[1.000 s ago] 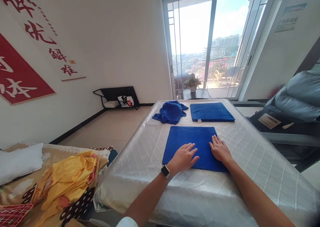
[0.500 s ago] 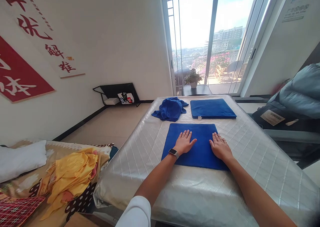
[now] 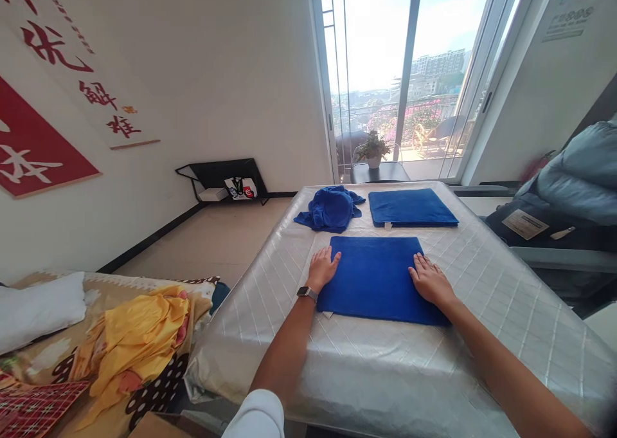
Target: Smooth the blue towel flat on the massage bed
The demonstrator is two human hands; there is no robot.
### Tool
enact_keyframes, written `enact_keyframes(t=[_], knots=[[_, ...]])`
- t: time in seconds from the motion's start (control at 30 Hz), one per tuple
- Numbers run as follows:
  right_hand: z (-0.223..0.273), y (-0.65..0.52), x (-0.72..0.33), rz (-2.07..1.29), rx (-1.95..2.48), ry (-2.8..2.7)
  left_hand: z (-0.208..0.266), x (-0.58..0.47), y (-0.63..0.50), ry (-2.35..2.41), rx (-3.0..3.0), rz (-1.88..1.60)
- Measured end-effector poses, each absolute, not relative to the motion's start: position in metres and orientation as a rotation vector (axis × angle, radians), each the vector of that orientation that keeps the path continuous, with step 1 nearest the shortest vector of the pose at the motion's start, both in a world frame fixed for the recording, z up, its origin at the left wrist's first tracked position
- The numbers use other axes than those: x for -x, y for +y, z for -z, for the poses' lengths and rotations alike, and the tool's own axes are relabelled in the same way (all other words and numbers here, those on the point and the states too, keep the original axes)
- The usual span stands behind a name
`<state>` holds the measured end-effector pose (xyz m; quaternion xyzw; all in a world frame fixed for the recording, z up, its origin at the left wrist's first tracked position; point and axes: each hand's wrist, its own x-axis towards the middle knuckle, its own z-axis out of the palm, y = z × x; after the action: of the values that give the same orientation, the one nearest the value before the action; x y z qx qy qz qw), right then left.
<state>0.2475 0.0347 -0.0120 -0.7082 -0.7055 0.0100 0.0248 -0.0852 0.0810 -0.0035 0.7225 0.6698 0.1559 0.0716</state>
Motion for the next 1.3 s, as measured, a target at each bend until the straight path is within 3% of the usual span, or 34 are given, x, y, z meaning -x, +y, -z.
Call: enact_keyframes(t=[0.2, 0.77, 1.1, 1.3], knots=[[-0.003, 0.063, -0.246, -0.046, 2.190, -2.188, 0.004, 0.093, 0.079, 1.949, -2.223, -0.606], [0.017, 0.091, -0.246, -0.122, 2.153, -2.090, -0.002, 0.083, 0.070, 2.136, -2.350, -0.491], [0.020, 0.088, -0.245, -0.099, 2.117, -2.071, -0.013, -0.072, 0.063, 1.207, -2.920, -0.335], [0.022, 0.088, -0.247, -0.067, 2.113, -2.103, 0.007, -0.112, 0.103, 1.479, -2.666, -0.269]])
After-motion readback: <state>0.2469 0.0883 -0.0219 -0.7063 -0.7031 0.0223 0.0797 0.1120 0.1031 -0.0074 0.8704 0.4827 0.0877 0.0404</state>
